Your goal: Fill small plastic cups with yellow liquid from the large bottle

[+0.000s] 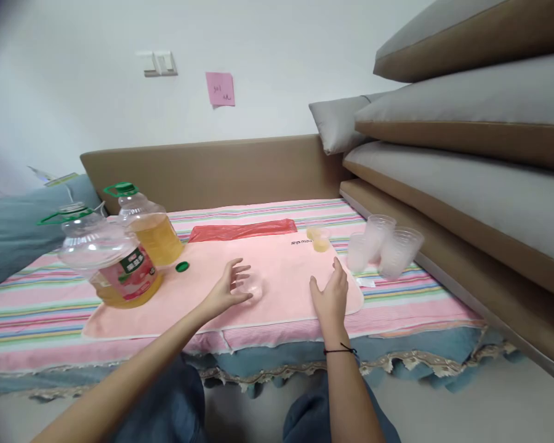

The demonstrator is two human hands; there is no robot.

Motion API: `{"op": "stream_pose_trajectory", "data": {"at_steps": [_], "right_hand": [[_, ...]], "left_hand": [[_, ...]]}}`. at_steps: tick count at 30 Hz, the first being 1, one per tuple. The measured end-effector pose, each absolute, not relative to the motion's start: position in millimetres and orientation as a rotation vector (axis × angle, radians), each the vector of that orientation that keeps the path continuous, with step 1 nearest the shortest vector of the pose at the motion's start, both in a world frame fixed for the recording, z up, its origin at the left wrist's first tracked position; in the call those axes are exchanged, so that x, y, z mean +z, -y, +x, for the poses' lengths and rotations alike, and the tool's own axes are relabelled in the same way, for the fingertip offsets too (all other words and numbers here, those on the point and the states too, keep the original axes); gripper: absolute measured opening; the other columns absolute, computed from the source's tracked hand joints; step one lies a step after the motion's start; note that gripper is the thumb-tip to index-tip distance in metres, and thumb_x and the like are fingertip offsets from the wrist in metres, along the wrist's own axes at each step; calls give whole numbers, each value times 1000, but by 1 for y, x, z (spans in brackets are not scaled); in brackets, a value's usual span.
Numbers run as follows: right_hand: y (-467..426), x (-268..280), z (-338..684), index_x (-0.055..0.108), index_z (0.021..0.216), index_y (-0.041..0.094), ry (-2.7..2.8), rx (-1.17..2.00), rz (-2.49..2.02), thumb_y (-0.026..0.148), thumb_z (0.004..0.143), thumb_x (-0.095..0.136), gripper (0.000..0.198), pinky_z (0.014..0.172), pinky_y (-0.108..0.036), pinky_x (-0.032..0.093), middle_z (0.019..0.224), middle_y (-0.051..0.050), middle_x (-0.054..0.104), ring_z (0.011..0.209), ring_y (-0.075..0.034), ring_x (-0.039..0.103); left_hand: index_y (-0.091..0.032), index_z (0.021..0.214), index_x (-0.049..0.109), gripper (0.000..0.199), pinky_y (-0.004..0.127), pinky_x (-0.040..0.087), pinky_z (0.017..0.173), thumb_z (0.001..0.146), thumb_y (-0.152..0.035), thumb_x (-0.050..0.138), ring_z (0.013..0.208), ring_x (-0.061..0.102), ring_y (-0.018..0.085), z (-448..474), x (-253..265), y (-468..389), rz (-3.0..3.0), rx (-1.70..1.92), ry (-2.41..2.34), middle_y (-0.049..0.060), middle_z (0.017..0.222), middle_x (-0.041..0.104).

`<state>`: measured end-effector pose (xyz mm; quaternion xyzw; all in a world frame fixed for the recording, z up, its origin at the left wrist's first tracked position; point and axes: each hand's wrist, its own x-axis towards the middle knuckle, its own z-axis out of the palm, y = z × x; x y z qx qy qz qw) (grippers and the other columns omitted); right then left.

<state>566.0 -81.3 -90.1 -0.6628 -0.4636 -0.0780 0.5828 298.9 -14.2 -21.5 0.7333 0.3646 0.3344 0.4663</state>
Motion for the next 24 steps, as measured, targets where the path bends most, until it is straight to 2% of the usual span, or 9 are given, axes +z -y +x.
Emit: {"op": "stream_pose_trajectory", "data": {"at_steps": [4,7,10,13,16,19,22,24], "right_hand": [[84,-93,560,37,142,7,1118,-175,-1546,42,81,54,72,95,-53,46,126,-23,51,111,-34,53],[85,-94,555,37,142,5,1146,-179,-1540,44,82,53,74,95,-53,46,128,-24,51,112,-34,52],[86,-93,551,38,142,4,1171,-184,-1531,45,82,54,75,94,-53,47,127,-25,51,113,-35,52],[87,-92,547,39,142,6,1186,-192,-1514,47,82,55,74,91,-54,47,126,-24,52,112,-35,53],[86,-92,541,40,142,7,1201,-201,-1484,50,82,57,76,91,-56,47,126,-24,53,113,-37,53],[87,-88,533,40,144,9,1236,-264,-1431,52,84,60,76,94,-57,46,129,-23,53,118,-37,52],[92,-79,520,42,144,10,1299,-378,-1350,52,88,61,72,100,-60,42,131,-22,54,123,-38,50],[96,-71,508,44,142,10,1352,-454,-1290,51,90,61,69,105,-62,38,130,-22,54,127,-39,47]], "left_hand": [[-26,138,26,88,49,45,101,67,-30,78,123,56,27,301,-31,15,1815,853,-882,22,145,43],[-27,142,25,95,52,43,104,64,-29,80,129,52,31,302,-32,18,1841,858,-877,22,151,38],[-26,147,23,105,56,34,113,60,-30,83,143,37,35,295,-27,24,1956,867,-879,21,159,26],[-25,150,20,100,55,22,120,71,-41,77,150,22,33,278,-17,30,2180,929,-921,19,162,21],[-25,151,18,89,54,17,123,81,-47,68,153,13,30,253,-5,28,2354,1158,-1011,18,164,16],[-24,149,23,80,57,9,123,83,-46,65,154,4,31,221,3,20,2382,1518,-1214,17,164,16],[-23,149,21,85,57,1,123,81,-46,66,154,-5,33,182,5,14,2027,1810,-1561,17,164,14],[-20,151,12,91,56,0,124,82,-48,64,153,-12,32,153,3,12,1687,1898,-1739,17,165,8]]}}
